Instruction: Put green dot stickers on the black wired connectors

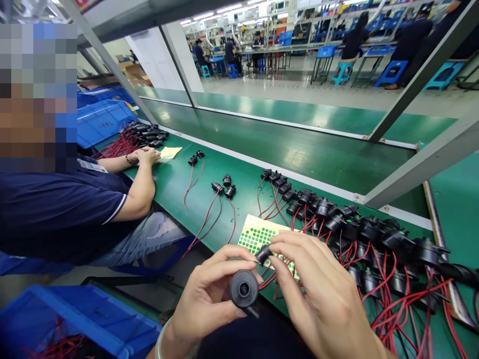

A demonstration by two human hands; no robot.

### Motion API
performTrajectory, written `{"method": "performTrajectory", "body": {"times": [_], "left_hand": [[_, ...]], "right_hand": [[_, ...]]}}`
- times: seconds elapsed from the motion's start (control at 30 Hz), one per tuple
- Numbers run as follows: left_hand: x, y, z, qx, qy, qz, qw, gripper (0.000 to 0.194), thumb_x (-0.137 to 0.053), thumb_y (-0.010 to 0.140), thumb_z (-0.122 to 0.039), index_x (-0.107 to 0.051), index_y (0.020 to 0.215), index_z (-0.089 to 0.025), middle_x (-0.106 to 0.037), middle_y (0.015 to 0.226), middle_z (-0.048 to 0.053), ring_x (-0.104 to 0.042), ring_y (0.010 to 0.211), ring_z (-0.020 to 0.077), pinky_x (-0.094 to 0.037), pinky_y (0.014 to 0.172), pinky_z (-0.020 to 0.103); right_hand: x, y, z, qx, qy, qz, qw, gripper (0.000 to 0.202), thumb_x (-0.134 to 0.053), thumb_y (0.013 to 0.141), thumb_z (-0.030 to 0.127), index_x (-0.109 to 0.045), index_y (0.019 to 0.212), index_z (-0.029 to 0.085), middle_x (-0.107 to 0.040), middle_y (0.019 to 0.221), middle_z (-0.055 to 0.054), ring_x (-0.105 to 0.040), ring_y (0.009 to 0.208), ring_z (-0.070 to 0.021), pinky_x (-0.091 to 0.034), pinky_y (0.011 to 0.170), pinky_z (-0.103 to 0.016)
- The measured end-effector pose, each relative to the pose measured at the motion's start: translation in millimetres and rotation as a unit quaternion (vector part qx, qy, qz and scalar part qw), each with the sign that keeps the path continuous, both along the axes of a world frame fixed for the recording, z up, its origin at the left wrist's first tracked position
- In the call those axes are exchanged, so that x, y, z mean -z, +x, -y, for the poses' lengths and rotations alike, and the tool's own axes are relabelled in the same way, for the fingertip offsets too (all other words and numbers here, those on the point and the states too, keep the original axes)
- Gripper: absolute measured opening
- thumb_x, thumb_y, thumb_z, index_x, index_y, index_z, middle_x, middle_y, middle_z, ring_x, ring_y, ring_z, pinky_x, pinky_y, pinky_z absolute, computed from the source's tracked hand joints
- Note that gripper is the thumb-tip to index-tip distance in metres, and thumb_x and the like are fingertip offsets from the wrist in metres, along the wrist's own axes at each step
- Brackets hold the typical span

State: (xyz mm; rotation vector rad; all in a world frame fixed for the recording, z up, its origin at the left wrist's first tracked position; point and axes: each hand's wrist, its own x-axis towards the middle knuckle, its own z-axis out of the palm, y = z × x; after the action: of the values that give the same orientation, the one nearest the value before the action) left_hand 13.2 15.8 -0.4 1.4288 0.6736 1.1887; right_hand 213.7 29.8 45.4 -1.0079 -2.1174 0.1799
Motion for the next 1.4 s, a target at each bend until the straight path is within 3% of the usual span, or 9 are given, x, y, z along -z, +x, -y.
{"method": "performTrajectory", "body": {"times": [0.2,0.43,0.63,0.87,1.4], "left_hand": [[-0.5,-1,2,0.014,-0.046,0.043,0.998,0.053,-0.084,0.070,-0.014,-0.071,0.119,-0.030,-0.060,0.115,0.008,-0.065,0.092,0.0178,-0.059,0.077,0.026],[-0.4,-2,1,0.025,-0.051,0.040,0.998,0.054,-0.084,0.069,-0.011,-0.071,0.119,-0.030,-0.060,0.119,0.009,-0.065,0.097,0.0201,-0.059,0.076,0.026],[-3.1,0,-2,-0.091,-0.025,-0.069,0.993,0.047,-0.077,0.076,-0.010,-0.069,0.119,-0.028,-0.065,0.120,0.008,-0.065,0.108,0.0216,-0.059,0.080,0.024],[-2.1,5,-1,-0.138,0.045,-0.152,0.978,0.036,-0.071,0.083,-0.015,-0.067,0.118,-0.020,-0.070,0.113,0.009,-0.067,0.104,0.0218,-0.058,0.090,0.032],[-3.6,6,-2,-0.160,0.068,-0.171,0.970,0.037,-0.070,0.082,-0.014,-0.066,0.118,-0.020,-0.072,0.111,0.008,-0.068,0.101,0.0208,-0.056,0.090,0.031]], "right_hand": [[-5.4,-7,-2,-0.022,-0.018,0.006,1.000,0.009,-0.051,0.095,0.014,-0.056,0.094,0.021,-0.063,0.103,-0.006,-0.064,0.100,-0.0166,-0.052,0.080,-0.028],[-0.4,-8,-5,-0.035,-0.052,-0.004,0.998,0.011,-0.049,0.094,0.012,-0.054,0.091,0.021,-0.061,0.102,-0.007,-0.062,0.102,-0.0185,-0.052,0.081,-0.030],[-5.8,6,2,-0.041,-0.077,-0.011,0.996,0.006,-0.053,0.095,0.016,-0.054,0.093,0.022,-0.053,0.113,-0.007,-0.056,0.110,-0.0149,-0.049,0.087,-0.022],[-12.4,-8,6,-0.068,-0.031,0.030,0.997,0.010,-0.050,0.091,0.010,-0.054,0.089,0.020,-0.053,0.107,-0.011,-0.056,0.111,-0.0193,-0.051,0.086,-0.027],[-0.4,-17,5,-0.040,0.062,0.038,0.997,0.014,-0.055,0.088,0.003,-0.058,0.099,0.012,-0.054,0.112,-0.014,-0.053,0.114,-0.0253,-0.045,0.098,-0.041]]}}
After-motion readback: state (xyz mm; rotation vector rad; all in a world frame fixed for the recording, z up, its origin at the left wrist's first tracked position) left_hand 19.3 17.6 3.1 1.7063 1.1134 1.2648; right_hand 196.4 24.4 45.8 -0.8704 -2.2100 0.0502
